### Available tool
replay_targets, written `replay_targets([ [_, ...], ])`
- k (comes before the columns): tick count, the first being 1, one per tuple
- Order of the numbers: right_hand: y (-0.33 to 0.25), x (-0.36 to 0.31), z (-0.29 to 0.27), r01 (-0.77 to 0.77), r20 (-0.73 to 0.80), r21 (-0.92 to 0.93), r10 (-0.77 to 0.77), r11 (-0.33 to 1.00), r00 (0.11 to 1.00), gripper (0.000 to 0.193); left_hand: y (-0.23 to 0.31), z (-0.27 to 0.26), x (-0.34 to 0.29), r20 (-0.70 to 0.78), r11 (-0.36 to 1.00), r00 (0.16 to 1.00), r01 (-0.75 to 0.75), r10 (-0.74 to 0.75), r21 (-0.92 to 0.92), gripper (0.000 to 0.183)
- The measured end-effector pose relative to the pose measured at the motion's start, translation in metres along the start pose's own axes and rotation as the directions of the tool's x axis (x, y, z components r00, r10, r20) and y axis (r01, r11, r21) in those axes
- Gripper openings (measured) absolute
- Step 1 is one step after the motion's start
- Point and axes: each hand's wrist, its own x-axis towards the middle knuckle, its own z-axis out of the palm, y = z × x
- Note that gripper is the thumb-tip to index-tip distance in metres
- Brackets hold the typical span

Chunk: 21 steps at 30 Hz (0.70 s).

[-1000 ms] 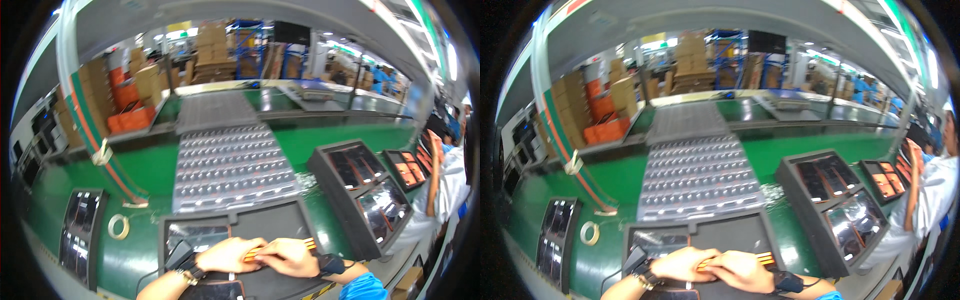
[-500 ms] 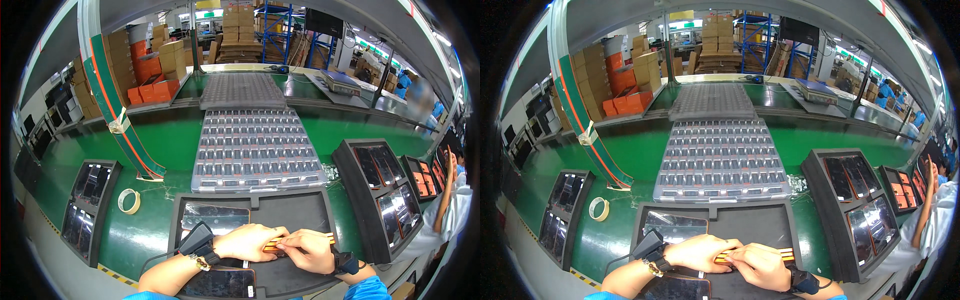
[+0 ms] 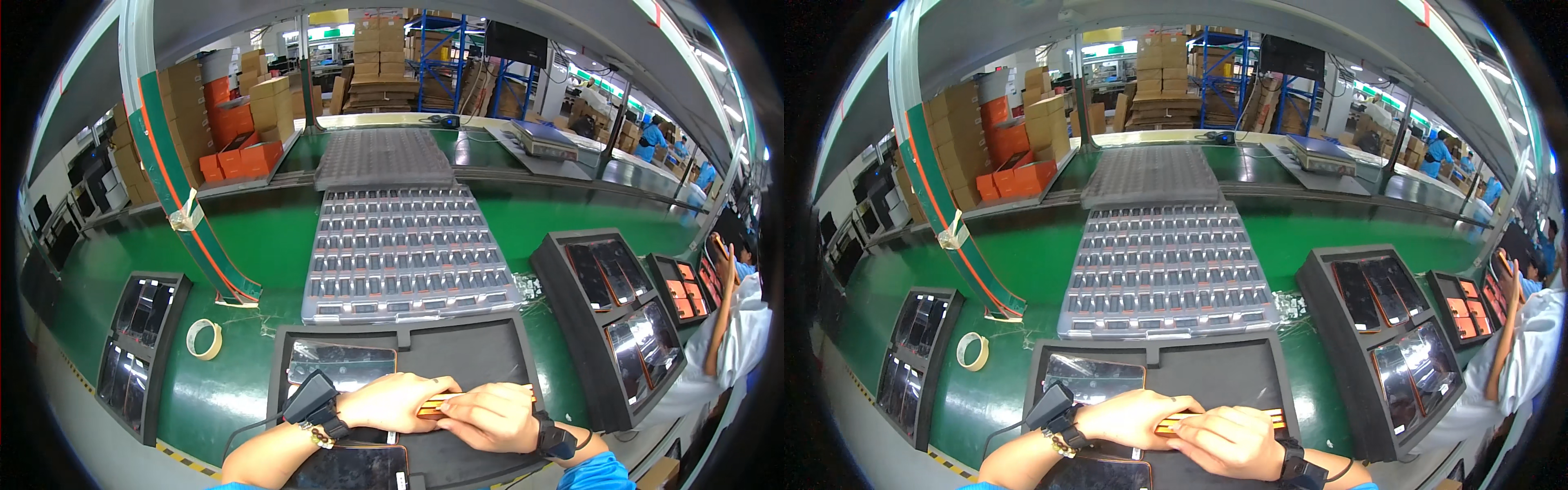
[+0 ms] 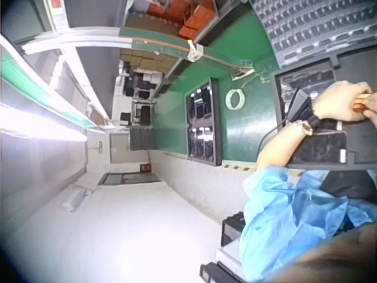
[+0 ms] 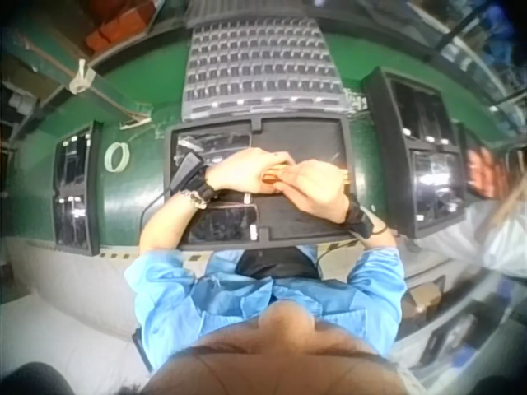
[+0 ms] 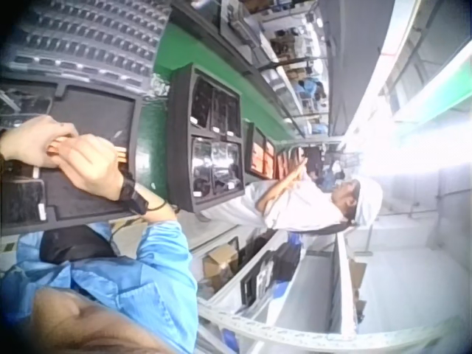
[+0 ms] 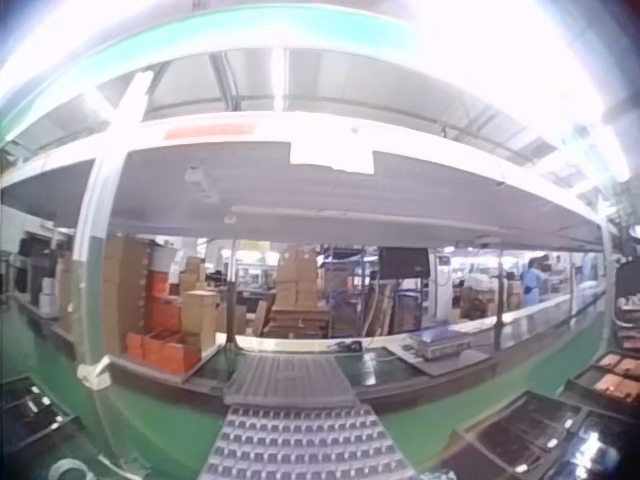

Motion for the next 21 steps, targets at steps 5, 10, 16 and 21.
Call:
replay_targets([
  [5,-0.001,-0.001,-0.004,-0.009,0.002,-0.012,0.009,1.0,1.0,0.019,0.008,-0.006,-0.003,0.008,1.0,1.0,0.008,-0.008,-0.003,0.054],
  [10,0.002,-0.004,-0.006,-0.031,-0.011,0.002,0.031,1.0,0.999,0.017,0.015,-0.008,-0.002,-0.01,1.0,1.0,0.03,-0.03,-0.004,0.049],
  [16,0.006,-0.008,-0.008,-0.06,-0.022,0.044,0.061,0.997,0.998,0.014,0.021,-0.008,0.002,0.0,0.999,0.999,0.047,-0.047,-0.008,0.044],
  [21,0.002,-0.004,-0.01,0.031,-0.077,0.029,-0.029,0.999,0.997,0.018,0.012,-0.006,-0.001,0.083,0.986,0.983,0.164,-0.166,0.034,0.061],
])
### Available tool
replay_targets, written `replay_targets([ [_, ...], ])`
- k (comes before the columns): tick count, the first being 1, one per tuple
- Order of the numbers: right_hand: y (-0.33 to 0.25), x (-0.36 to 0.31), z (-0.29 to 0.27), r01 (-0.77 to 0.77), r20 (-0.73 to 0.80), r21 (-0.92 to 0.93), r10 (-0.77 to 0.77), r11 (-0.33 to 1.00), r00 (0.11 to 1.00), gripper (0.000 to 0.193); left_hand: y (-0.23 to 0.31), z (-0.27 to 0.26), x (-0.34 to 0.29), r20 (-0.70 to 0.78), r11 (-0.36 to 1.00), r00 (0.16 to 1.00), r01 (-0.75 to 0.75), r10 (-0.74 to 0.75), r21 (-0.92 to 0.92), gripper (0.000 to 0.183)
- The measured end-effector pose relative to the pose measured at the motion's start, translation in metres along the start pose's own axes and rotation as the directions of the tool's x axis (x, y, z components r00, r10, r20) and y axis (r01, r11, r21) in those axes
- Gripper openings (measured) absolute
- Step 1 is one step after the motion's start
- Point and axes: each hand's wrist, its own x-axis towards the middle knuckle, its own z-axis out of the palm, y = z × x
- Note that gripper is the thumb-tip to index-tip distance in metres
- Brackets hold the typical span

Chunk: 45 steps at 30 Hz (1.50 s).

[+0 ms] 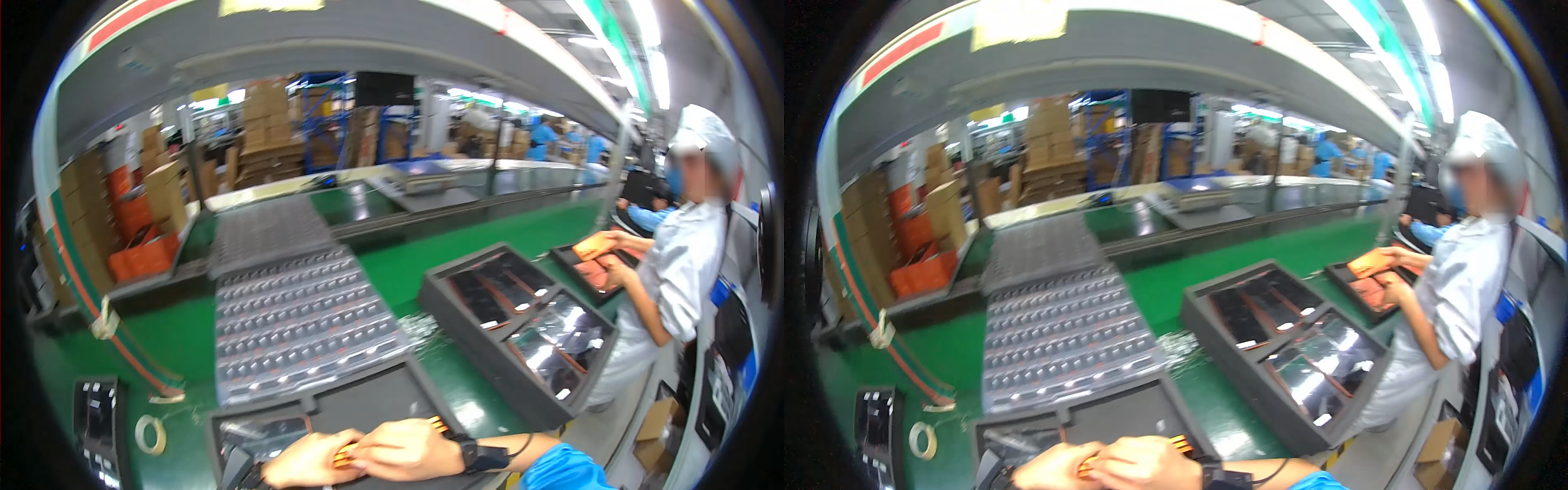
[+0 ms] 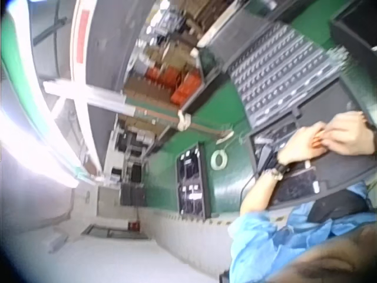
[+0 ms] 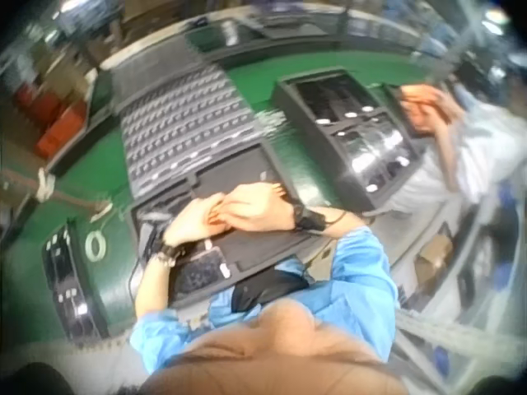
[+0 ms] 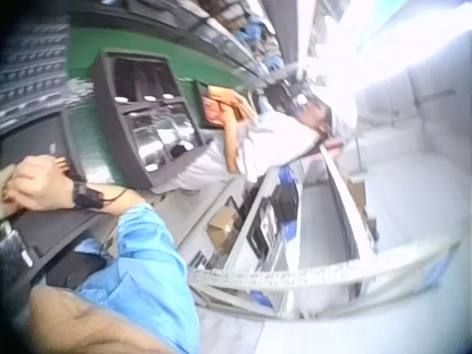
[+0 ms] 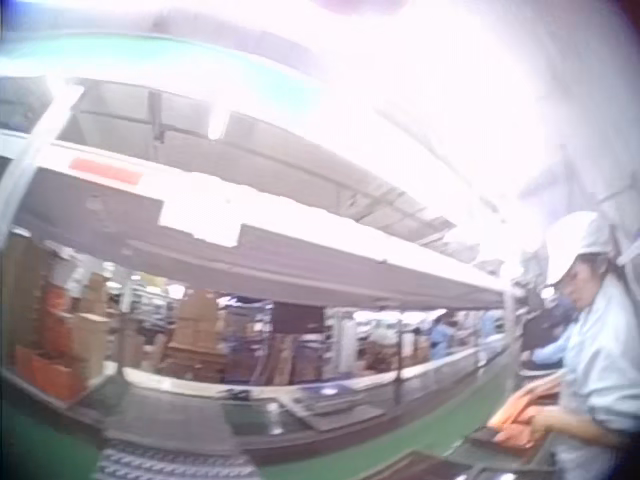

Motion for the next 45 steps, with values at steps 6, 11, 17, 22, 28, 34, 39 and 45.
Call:
replay_targets([
  [6,-0.012,0.005,0.001,-0.011,0.021,-0.041,0.012,0.999,1.0,0.011,0.025,-0.003,-0.011,-0.133,0.997,0.991,-0.027,0.018,-0.068,0.046],
  [11,-0.011,0.002,-0.005,0.034,0.058,-0.073,-0.029,0.997,0.998,0.015,0.027,-0.004,-0.005,-0.13,0.996,0.991,-0.021,0.01,-0.086,0.049],
  [17,-0.012,0.004,-0.009,0.09,0.101,-0.061,-0.084,0.994,0.991,0.012,0.03,-0.003,-0.009,-0.156,0.998,0.987,-0.04,0.031,-0.057,0.048],
  [22,-0.01,0.003,-0.01,0.049,0.095,0.043,-0.053,0.998,0.994,0.011,0.045,0.02,-0.007,-0.402,0.989,0.909,-0.054,0.105,0.136,0.036],
  [28,0.011,-0.003,-0.015,-0.058,0.064,-0.063,0.063,0.996,0.996,0.023,0.049,0.027,-0.004,-0.449,0.99,0.891,-0.013,0.074,0.137,0.031],
  [34,0.045,-0.005,-0.028,-0.298,0.11,-0.053,0.302,0.953,0.947,0.032,0.009,0.023,-0.004,-0.43,0.624,0.601,-0.152,0.674,0.766,0.058],
  [39,0.076,-0.013,-0.032,-0.372,0.471,0.154,0.263,0.915,0.842,0.095,0.009,0.008,-0.01,-0.385,0.45,0.553,0.019,0.739,0.893,0.038],
  [45,0.078,-0.013,-0.033,-0.327,0.482,0.295,0.156,0.898,0.862,0.079,0.006,0.013,-0.001,-0.199,0.246,0.56,-0.01,0.804,0.969,0.028],
])
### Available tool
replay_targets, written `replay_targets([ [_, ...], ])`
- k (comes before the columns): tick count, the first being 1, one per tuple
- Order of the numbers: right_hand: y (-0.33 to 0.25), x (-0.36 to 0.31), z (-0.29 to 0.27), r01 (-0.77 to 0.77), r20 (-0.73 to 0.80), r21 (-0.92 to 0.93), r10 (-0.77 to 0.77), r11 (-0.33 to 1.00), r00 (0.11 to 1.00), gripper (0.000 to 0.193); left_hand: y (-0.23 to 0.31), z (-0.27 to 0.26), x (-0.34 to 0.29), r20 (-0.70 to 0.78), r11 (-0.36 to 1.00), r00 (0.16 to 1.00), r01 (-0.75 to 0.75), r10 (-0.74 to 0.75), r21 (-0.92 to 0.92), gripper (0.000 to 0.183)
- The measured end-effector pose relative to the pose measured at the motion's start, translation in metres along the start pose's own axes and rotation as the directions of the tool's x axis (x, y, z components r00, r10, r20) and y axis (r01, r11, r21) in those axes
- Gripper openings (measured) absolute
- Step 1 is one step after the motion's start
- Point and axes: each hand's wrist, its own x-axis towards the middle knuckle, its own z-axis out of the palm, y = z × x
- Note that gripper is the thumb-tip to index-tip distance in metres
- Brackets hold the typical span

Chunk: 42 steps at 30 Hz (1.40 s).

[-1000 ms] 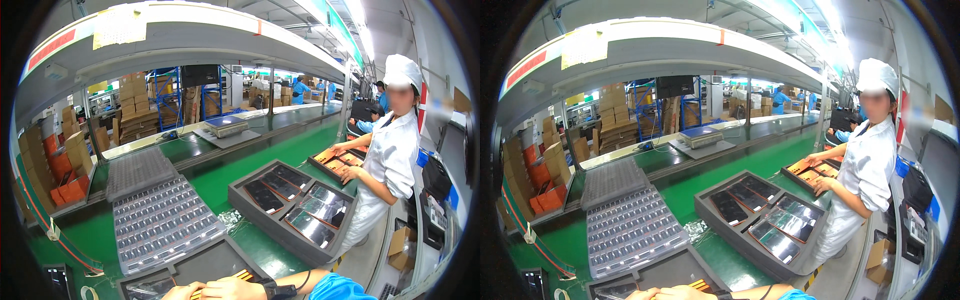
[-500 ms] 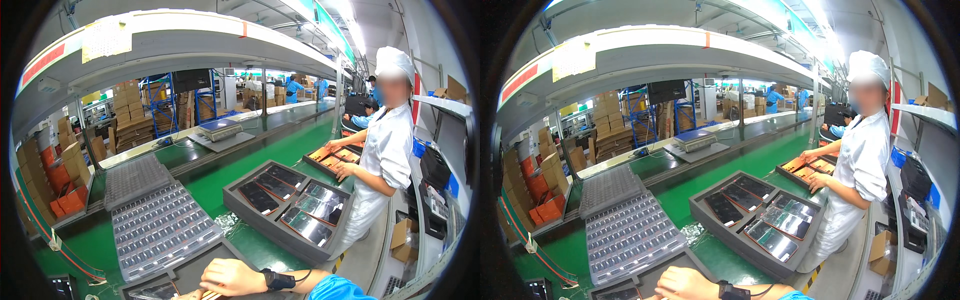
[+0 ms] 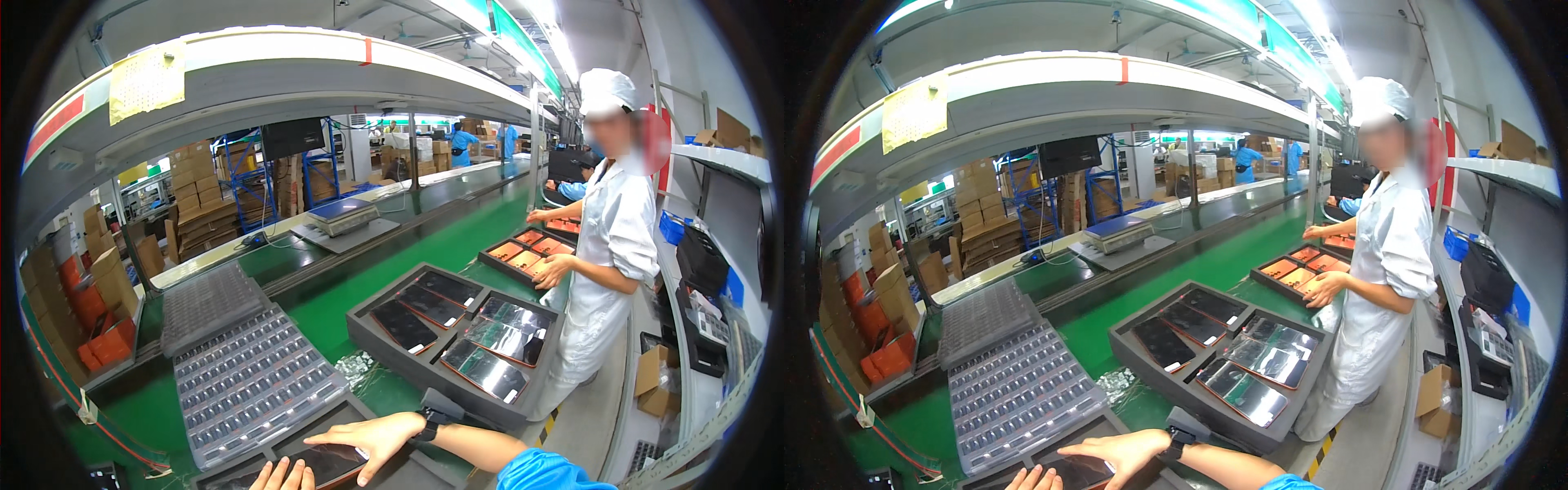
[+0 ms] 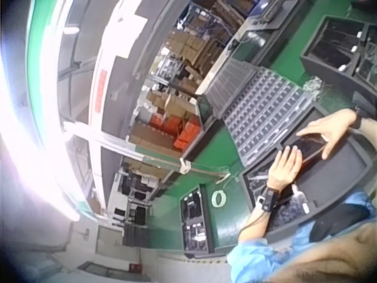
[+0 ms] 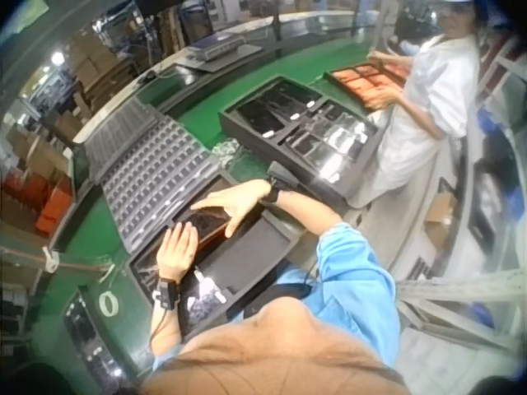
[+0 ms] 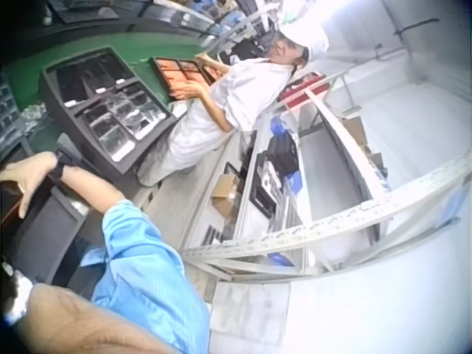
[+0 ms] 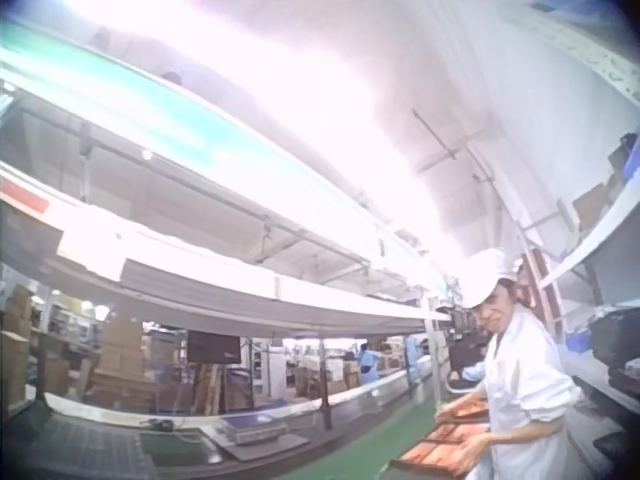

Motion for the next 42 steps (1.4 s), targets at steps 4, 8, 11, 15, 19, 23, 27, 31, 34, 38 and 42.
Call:
replay_targets([
  [4,0.0,0.001,-0.001,-0.024,0.052,-0.008,0.024,1.0,0.998,0.076,0.004,0.006,0.0,0.006,1.0,1.0,-0.026,0.026,-0.014,0.028],
  [8,-0.003,0.003,0.0,-0.201,0.155,-0.073,0.21,0.977,0.965,0.099,0.003,0.005,0.003,0.149,0.987,0.984,0.114,-0.097,-0.112,0.039],
  [11,0.002,0.002,0.009,-0.182,0.076,-0.268,0.208,0.946,0.975,0.099,0.007,-0.002,0.012,0.351,0.9,0.893,0.374,-0.283,-0.225,0.078],
  [15,0.02,0.002,0.021,-0.073,-0.001,-0.278,0.076,0.958,0.997,0.095,-0.002,-0.003,0.008,0.44,0.753,0.821,0.537,-0.363,-0.38,0.083],
  [19,0.02,0.007,0.006,-0.015,-0.01,-0.377,0.012,0.926,1.0,0.092,-0.001,0.001,0.002,0.46,0.588,0.716,0.696,-0.525,-0.412,0.082],
  [23,0.019,0.006,-0.001,-0.062,-0.053,-0.378,0.046,0.924,0.998,0.089,-0.014,0.026,-0.004,0.526,0.519,0.668,0.743,-0.527,-0.422,0.096],
  [27,0.027,0.009,-0.001,-0.027,-0.089,-0.439,-0.013,0.898,0.996,0.088,-0.013,0.029,-0.007,0.506,0.532,0.649,0.759,-0.569,-0.375,0.094],
  [31,0.021,0.013,0.003,-0.054,-0.114,-0.437,0.004,0.898,0.993,0.083,-0.012,0.029,-0.015,0.486,0.522,0.64,0.768,-0.595,-0.372,0.092],
  [34,0.018,0.013,0.004,-0.05,-0.104,-0.467,0.001,0.883,0.995,0.081,-0.013,0.03,-0.019,0.464,0.558,0.686,0.727,-0.56,-0.401,0.092],
  [38,0.018,0.01,0.002,-0.05,-0.115,-0.47,-0.005,0.881,0.993,0.079,-0.01,0.033,-0.017,0.477,0.555,0.684,0.728,-0.552,-0.403,0.091],
  [42,0.011,0.007,-0.005,-0.091,-0.097,-0.447,0.053,0.89,0.994,0.076,-0.002,0.036,-0.011,0.448,0.588,0.702,0.71,-0.554,-0.387,0.088],
])
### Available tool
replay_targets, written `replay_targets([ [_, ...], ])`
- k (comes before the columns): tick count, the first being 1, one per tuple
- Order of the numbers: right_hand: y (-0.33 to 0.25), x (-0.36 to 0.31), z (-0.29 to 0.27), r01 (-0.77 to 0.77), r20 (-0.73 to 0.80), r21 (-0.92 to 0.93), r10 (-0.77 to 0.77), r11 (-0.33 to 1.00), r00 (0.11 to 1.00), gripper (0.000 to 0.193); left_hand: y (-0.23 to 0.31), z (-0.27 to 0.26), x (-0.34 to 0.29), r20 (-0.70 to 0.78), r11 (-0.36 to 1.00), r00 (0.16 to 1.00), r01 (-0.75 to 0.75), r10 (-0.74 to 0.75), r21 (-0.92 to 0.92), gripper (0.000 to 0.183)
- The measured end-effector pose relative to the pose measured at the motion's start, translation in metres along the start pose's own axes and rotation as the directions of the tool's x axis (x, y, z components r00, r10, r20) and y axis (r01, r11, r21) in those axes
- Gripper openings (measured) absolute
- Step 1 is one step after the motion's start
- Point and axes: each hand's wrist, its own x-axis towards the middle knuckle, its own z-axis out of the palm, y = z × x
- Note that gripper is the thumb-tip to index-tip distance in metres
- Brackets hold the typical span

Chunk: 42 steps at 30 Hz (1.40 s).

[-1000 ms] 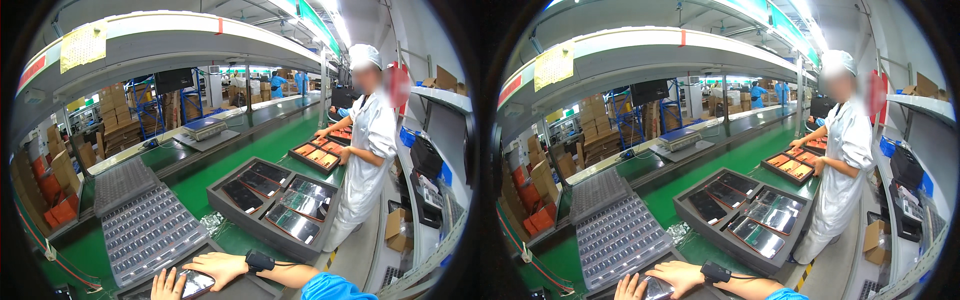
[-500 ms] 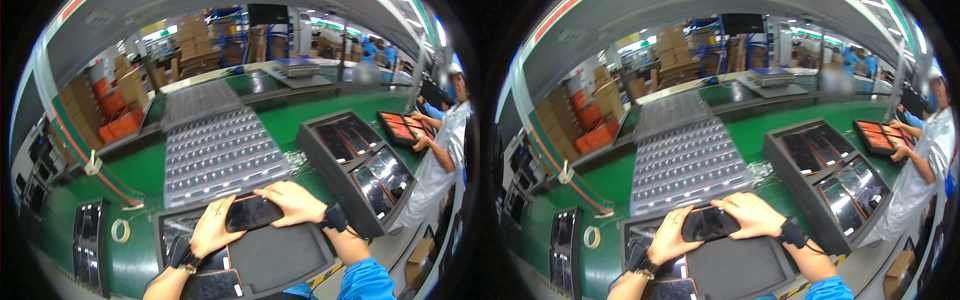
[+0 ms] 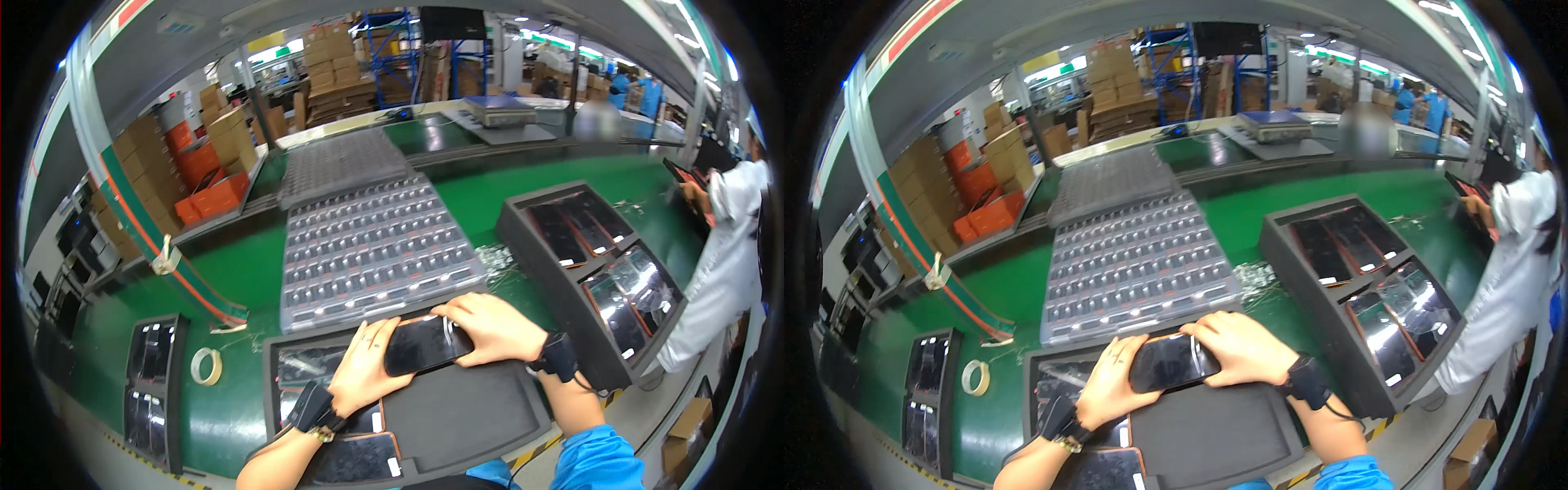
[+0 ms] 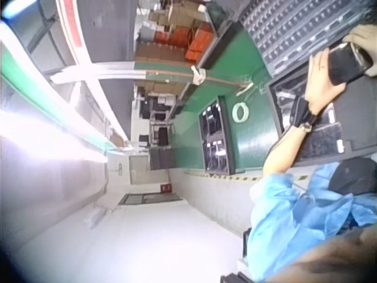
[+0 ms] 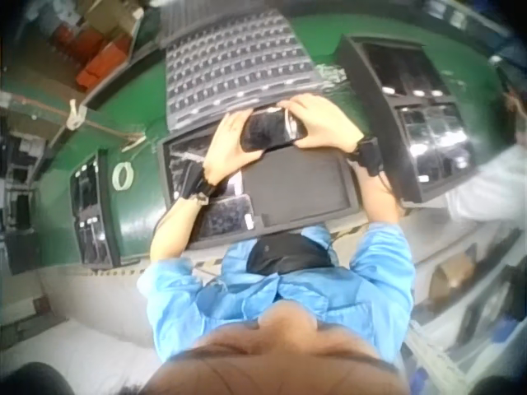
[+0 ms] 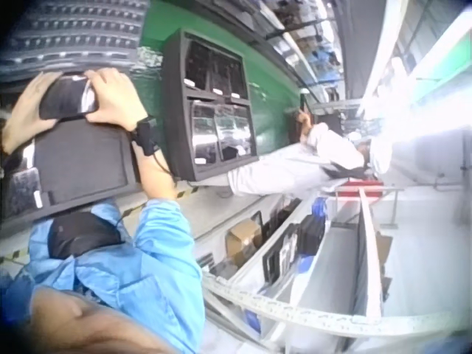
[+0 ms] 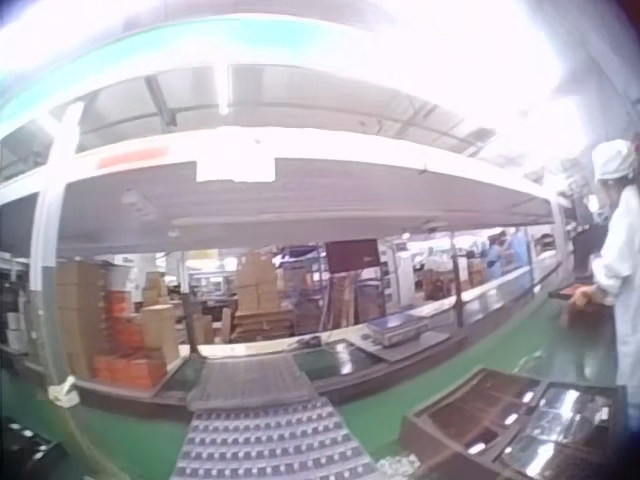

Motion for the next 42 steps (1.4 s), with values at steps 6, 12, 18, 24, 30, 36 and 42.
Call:
replay_targets([
  [6,0.012,-0.008,0.008,0.037,0.078,-0.007,-0.037,0.999,0.996,0.075,0.0,0.007,-0.002,0.057,0.999,0.998,0.012,-0.014,0.034,0.085],
  [12,0.008,-0.016,0.001,0.022,0.069,0.04,-0.025,0.999,0.997,0.08,0.022,-0.012,-0.003,-0.023,0.994,0.995,-0.096,0.095,-0.057,0.08],
  [18,-0.014,-0.028,-0.02,-0.014,0.269,0.248,-0.055,0.969,0.962,0.082,0.06,-0.037,-0.015,0.126,0.982,0.989,-0.06,0.083,-0.181,0.075],
  [24,-0.031,-0.026,-0.024,-0.084,0.528,0.231,-0.052,0.969,0.848,0.081,0.077,-0.034,-0.025,0.324,1.0,0.946,-0.015,0.017,-0.011,0.08],
  [30,-0.028,-0.035,-0.008,0.019,0.271,0.174,-0.066,0.985,0.96,0.072,0.07,-0.024,-0.023,0.244,0.992,0.968,-0.077,0.051,0.096,0.08],
  [36,-0.021,-0.029,-0.001,0.0,0.277,0.183,-0.052,0.983,0.959,0.074,0.062,-0.023,-0.019,0.216,0.995,0.975,-0.069,0.05,0.077,0.081],
  [42,-0.021,-0.028,-0.011,0.032,0.262,0.261,-0.102,0.965,0.96,0.078,0.065,-0.028,-0.02,0.172,0.995,0.984,-0.063,0.048,0.079,0.079],
])
